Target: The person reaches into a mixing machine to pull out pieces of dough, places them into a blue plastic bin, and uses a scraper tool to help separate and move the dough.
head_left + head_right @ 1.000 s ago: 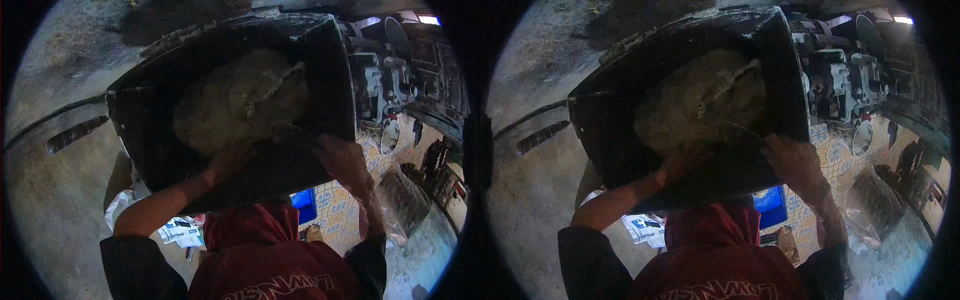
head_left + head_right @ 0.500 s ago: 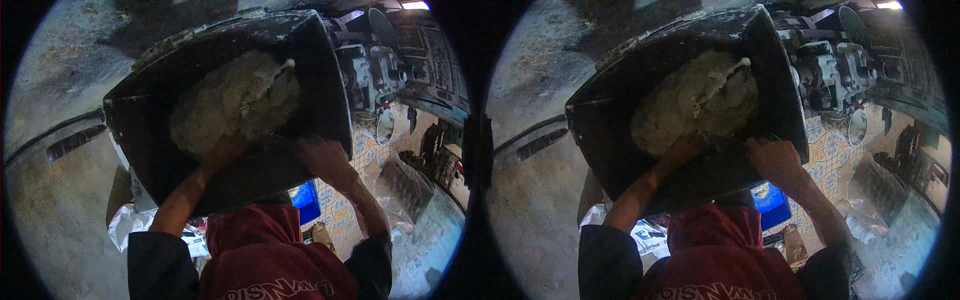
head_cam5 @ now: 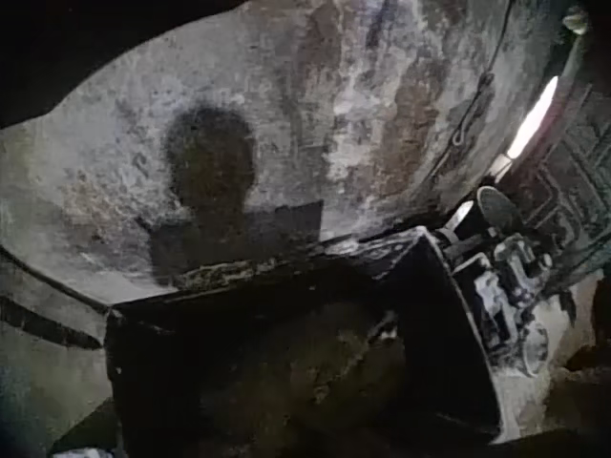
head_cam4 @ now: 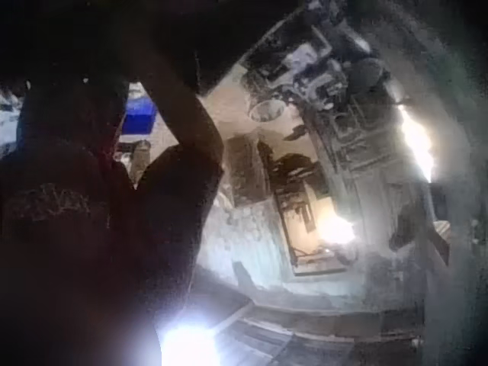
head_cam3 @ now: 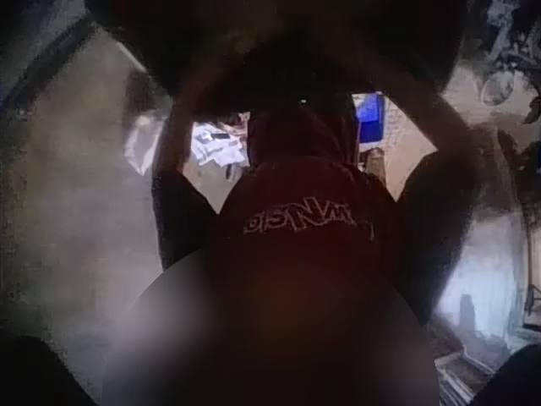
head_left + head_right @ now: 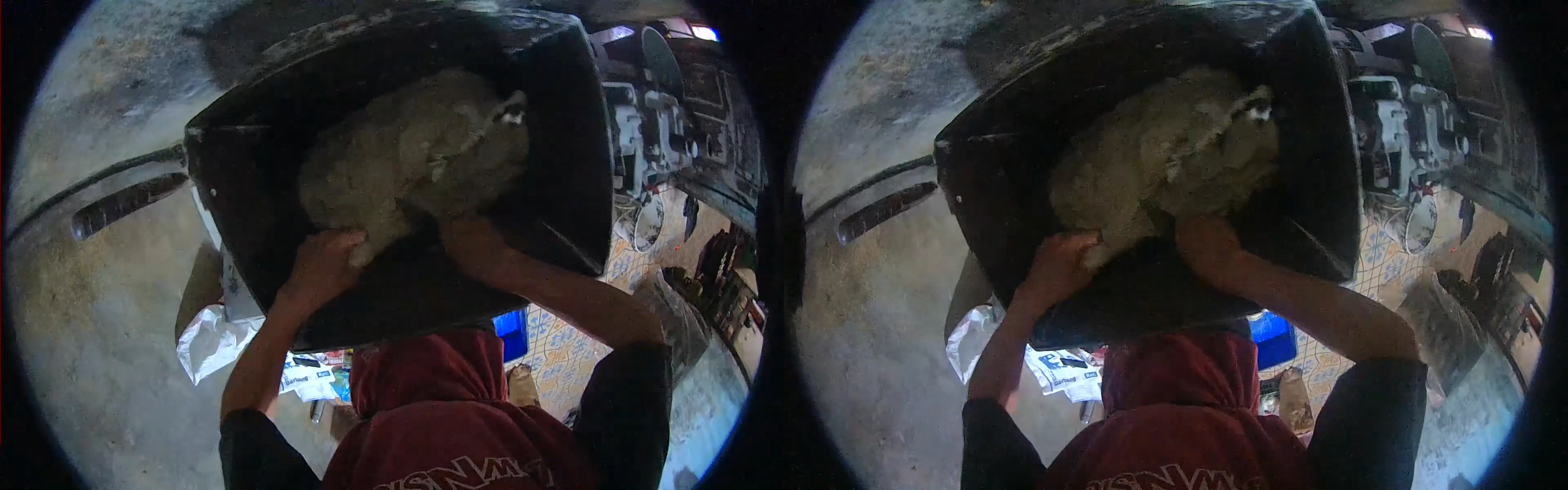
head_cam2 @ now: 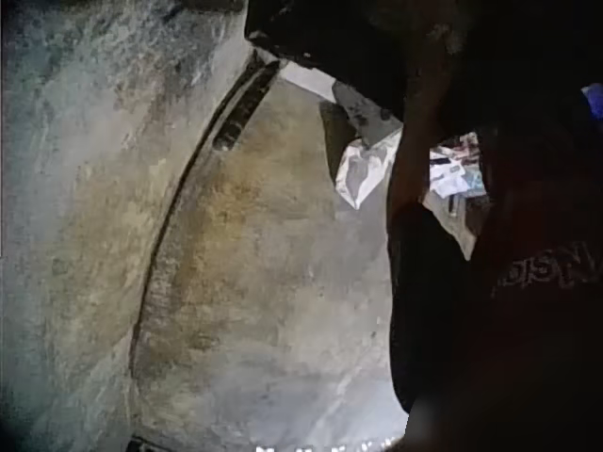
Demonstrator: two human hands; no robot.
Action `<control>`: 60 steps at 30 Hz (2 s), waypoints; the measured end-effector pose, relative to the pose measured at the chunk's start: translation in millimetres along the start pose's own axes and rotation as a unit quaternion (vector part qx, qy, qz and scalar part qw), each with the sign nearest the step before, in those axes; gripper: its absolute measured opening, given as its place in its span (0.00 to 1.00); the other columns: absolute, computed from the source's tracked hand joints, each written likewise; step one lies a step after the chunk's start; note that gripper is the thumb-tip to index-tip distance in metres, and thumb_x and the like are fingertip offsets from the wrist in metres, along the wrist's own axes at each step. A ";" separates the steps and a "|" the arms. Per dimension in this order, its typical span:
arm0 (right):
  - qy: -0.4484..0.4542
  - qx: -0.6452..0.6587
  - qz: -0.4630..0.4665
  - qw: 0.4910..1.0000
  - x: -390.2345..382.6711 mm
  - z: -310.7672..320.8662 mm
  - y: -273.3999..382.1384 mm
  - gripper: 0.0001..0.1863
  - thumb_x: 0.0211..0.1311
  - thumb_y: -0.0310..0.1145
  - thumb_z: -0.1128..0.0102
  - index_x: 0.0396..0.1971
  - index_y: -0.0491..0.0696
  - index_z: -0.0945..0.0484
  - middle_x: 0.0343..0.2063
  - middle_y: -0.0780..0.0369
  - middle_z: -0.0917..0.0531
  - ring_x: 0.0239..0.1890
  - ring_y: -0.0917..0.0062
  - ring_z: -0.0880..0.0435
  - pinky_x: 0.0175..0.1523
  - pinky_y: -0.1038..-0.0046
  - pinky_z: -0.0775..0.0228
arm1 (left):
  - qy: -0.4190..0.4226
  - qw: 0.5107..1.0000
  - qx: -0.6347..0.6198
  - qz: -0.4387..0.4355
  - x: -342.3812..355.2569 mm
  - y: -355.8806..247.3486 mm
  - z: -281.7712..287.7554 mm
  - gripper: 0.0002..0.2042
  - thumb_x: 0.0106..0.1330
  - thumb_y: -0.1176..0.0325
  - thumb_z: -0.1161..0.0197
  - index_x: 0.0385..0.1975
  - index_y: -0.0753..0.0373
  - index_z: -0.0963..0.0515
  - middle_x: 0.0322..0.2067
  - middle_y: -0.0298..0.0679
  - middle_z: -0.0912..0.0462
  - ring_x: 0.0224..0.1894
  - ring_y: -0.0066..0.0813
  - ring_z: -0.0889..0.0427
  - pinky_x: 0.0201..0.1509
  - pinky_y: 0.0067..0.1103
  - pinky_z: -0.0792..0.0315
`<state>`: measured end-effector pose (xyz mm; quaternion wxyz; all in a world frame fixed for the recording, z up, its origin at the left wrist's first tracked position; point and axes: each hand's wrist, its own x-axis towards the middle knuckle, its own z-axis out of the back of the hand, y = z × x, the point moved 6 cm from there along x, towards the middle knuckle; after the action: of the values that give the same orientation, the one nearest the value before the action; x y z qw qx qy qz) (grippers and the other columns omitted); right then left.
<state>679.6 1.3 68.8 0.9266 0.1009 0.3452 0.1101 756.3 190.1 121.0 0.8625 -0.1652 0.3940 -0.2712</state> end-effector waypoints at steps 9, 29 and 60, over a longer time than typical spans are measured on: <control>0.066 0.189 0.048 0.979 39.7 -40.4 20.8 0.20 0.61 0.29 0.55 0.52 0.36 0.32 0.36 0.45 0.19 0.38 0.54 0.18 0.43 0.58 0.24 | -0.054 0.988 -0.104 0.097 -41.5 2.9 15.4 0.23 0.48 0.68 0.30 0.46 0.63 0.26 0.40 0.48 0.19 0.47 0.49 0.21 0.54 0.38 0.29; 0.052 0.178 0.182 0.966 31.1 -12.9 7.2 0.12 0.55 0.25 0.52 0.35 0.35 0.23 0.30 0.46 0.20 0.35 0.57 0.18 0.40 0.57 0.26 | -0.118 0.964 0.224 0.075 84.7 11.3 -115.1 0.30 0.65 0.53 0.49 0.66 0.55 0.42 0.67 0.49 0.46 0.69 0.55 0.49 0.64 0.59 0.53; -0.071 0.189 0.092 0.975 93.1 -49.0 64.4 0.20 0.58 0.30 0.52 0.51 0.40 0.29 0.40 0.48 0.20 0.45 0.59 0.20 0.52 0.57 0.30 | -0.076 0.931 -0.245 0.261 -71.0 -13.3 16.7 0.32 0.52 0.53 0.30 0.53 0.66 0.30 0.52 0.51 0.25 0.53 0.50 0.24 0.56 0.35 0.31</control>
<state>707.3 93.8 -8.1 0.8987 0.3133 0.2825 0.1199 726.2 223.1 180.1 0.8631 -0.2829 0.4104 0.0813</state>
